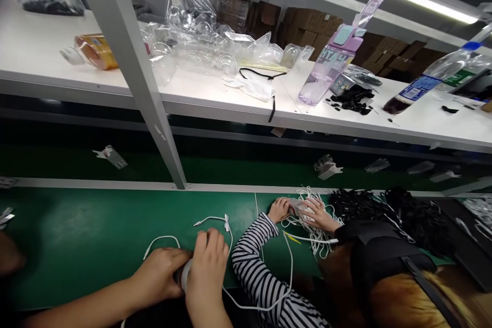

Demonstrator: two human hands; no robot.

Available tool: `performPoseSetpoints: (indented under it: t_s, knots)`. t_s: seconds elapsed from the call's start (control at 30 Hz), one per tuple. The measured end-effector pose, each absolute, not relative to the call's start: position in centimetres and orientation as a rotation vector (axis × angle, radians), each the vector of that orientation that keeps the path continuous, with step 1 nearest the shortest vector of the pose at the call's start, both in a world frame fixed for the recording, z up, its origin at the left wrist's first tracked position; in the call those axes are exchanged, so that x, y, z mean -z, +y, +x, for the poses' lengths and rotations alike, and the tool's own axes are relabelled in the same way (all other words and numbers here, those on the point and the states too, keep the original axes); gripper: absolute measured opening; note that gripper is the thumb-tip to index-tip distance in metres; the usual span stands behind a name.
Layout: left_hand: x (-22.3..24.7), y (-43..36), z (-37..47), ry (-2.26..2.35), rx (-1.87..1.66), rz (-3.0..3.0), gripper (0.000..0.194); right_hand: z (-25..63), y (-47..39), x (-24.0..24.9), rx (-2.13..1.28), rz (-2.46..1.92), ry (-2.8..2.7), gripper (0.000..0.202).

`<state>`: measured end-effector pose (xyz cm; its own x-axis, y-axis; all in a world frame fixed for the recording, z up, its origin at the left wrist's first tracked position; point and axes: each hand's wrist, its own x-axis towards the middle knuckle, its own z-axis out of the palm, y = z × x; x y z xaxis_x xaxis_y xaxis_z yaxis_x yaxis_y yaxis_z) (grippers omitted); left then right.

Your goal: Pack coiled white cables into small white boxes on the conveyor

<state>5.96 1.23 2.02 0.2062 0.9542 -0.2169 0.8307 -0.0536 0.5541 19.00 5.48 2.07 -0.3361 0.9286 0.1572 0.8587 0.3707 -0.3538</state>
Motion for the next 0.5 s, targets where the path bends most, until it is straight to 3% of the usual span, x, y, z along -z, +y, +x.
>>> performPoseSetpoints:
  t_s: [0.1,0.2,0.3,0.5]
  knots:
    - [-1.3,1.9,5.9,1.649,-0.272,1.925,0.033,19.8,6.8,-1.7,-0.399,-1.519,-2.281,0.050]
    - [-0.5,3.0,5.3,1.625,-0.329,1.936,0.048,21.4,8.4,-2.2,-0.735,-1.537,-2.248,0.063]
    - [0.2,4.4,4.7,1.617,-0.478,2.003,0.060,22.4,9.7,-3.3,-0.944,-1.548,-2.168,0.053]
    - [1.1,6.4,5.8,1.476,-0.664,2.128,0.053,21.0,11.5,-3.6,-0.839,-1.783,-2.226,0.048]
